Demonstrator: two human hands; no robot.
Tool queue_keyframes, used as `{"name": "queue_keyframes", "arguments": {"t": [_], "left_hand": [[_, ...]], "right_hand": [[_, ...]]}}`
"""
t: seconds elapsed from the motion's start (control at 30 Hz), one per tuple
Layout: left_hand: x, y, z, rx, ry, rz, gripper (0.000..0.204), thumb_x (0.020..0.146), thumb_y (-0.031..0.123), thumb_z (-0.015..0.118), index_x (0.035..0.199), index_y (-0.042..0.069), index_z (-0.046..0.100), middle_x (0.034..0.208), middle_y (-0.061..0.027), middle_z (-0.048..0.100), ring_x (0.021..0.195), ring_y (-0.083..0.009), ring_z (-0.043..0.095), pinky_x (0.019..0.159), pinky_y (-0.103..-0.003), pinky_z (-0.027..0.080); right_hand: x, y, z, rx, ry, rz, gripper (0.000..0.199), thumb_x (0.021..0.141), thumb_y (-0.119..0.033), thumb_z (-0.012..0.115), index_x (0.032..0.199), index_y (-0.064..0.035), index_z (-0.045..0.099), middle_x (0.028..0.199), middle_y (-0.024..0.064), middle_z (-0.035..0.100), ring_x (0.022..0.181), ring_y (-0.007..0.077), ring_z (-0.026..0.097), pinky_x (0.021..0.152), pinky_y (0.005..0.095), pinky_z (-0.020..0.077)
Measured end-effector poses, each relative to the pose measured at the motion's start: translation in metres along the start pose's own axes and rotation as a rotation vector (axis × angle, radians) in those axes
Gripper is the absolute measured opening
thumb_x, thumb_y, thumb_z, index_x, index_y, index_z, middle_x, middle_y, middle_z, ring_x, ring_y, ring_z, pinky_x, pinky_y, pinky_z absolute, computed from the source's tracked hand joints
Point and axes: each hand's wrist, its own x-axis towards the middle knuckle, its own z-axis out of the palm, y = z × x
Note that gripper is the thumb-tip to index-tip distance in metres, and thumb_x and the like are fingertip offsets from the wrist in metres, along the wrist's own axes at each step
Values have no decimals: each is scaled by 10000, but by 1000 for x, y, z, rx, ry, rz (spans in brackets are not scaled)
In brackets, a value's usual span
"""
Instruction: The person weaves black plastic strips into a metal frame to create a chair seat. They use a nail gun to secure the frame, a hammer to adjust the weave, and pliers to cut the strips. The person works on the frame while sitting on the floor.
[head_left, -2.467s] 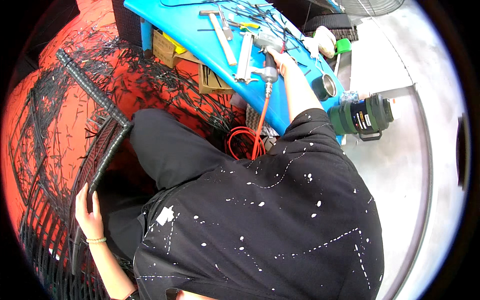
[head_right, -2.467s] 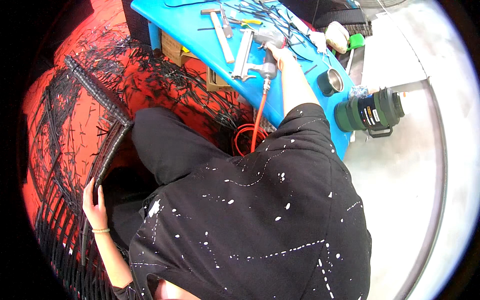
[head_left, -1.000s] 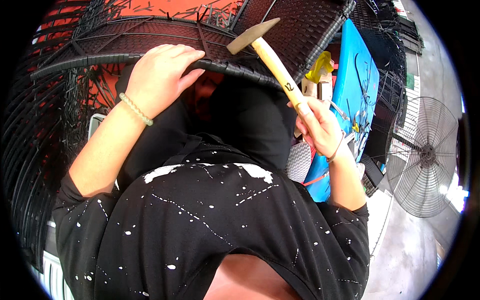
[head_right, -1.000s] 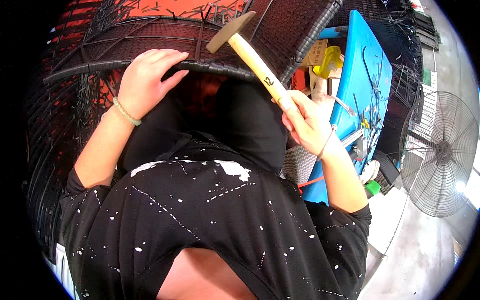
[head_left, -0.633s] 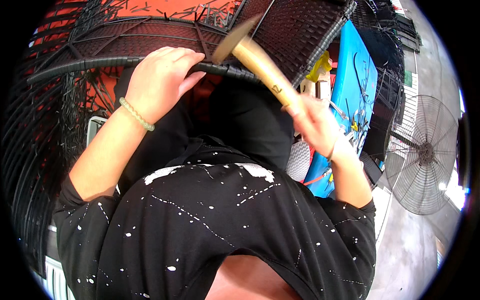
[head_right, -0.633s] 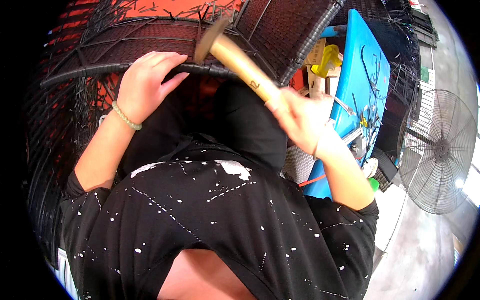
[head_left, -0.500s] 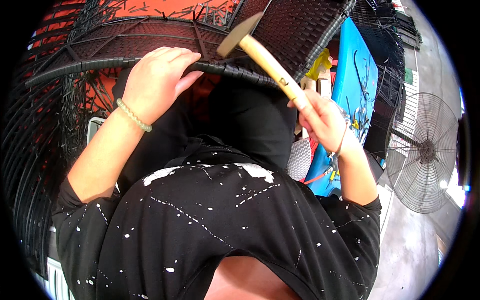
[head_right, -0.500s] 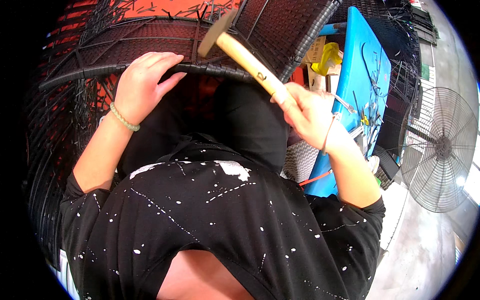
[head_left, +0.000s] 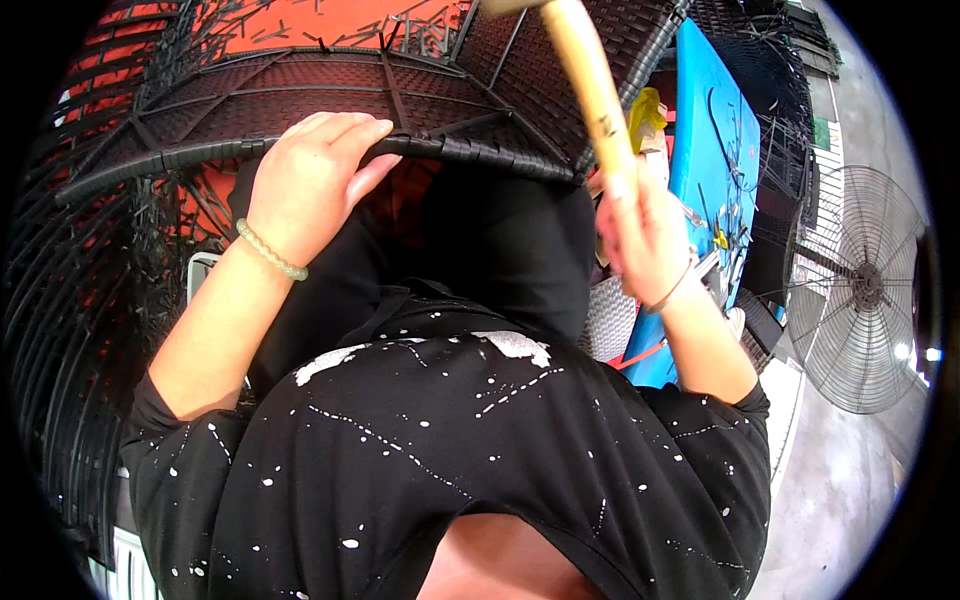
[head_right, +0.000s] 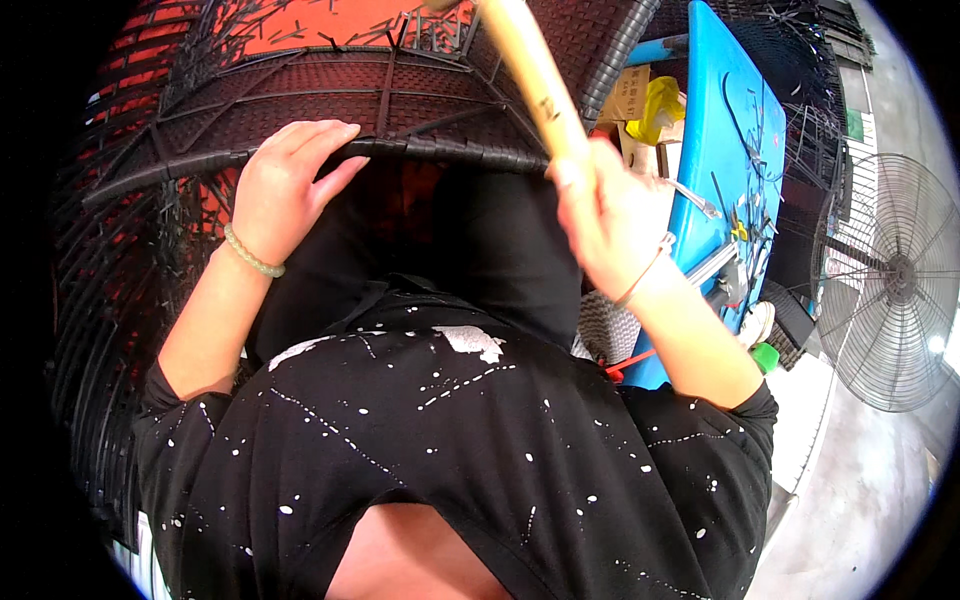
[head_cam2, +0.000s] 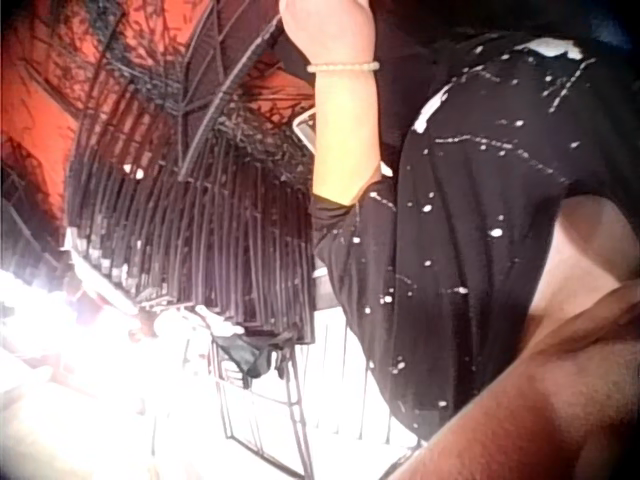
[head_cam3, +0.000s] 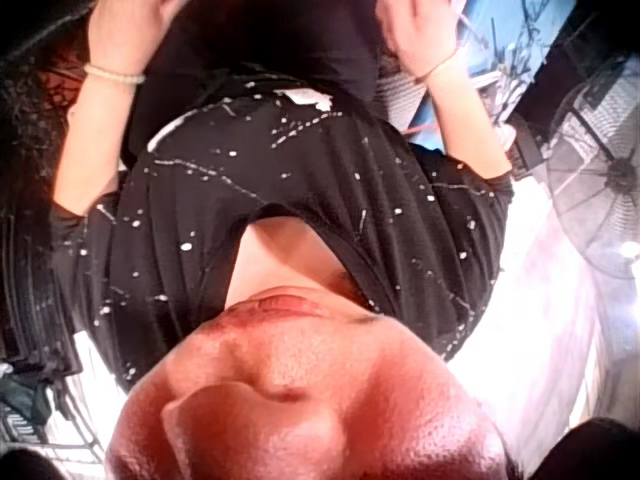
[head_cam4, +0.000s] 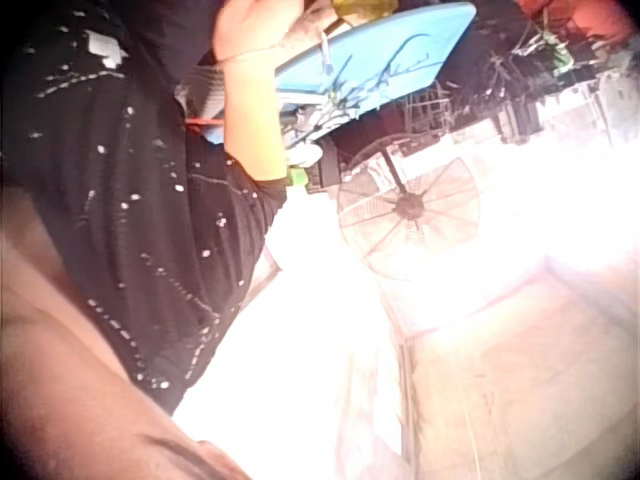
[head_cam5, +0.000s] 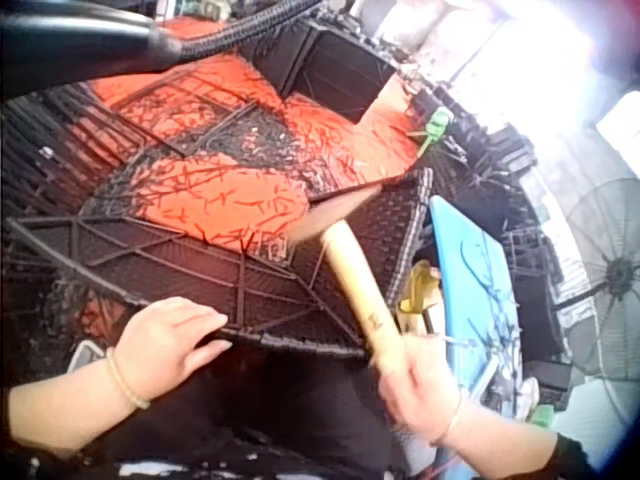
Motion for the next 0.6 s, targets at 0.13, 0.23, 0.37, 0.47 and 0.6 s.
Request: {"name": "queue_keyframes", "arguments": {"t": [0.13,0.23,0.37,0.47,0.6], "left_hand": [[0,-2,0,9,-8,8,317,747,145,781,1029,37,684,991,-99,698,913,-275,665,822,-362,542],[-1,-3,-1,29,5,21,316,747,143,781,1028,34,684,991,-101,698,910,-275,664,822,-362,542],[1,-6,-3,18,-15,40,317,748,143,781,1026,31,681,993,-102,697,907,-273,664,823,-361,541],[-4,-9,-3,25,-11,15,319,748,140,781,1031,31,681,994,-102,697,913,-273,664,826,-361,541],[-1,-8,-3,30,-5,30,296,768,162,762,1022,33,679,983,-97,695,917,-269,661,829,-361,535]], "right_hand": [[-7,3,-2,55,-421,101,195,1003,-226,526,930,-46,539,604,-18,492,534,80,510,497,274,414],[-9,-14,-3,271,-264,202,176,1022,-218,485,965,-59,532,620,-48,466,486,52,427,447,245,361],[-20,-3,14,169,-480,176,175,1004,-212,513,957,-44,520,601,-28,477,440,65,440,410,269,359],[-17,-5,14,300,-425,266,232,1038,-250,456,969,-36,511,559,-28,462,390,58,415,365,241,325],[-25,0,24,281,-283,155,260,1058,-290,402,1025,-46,484,582,-10,458,387,59,398,376,212,337]]}}
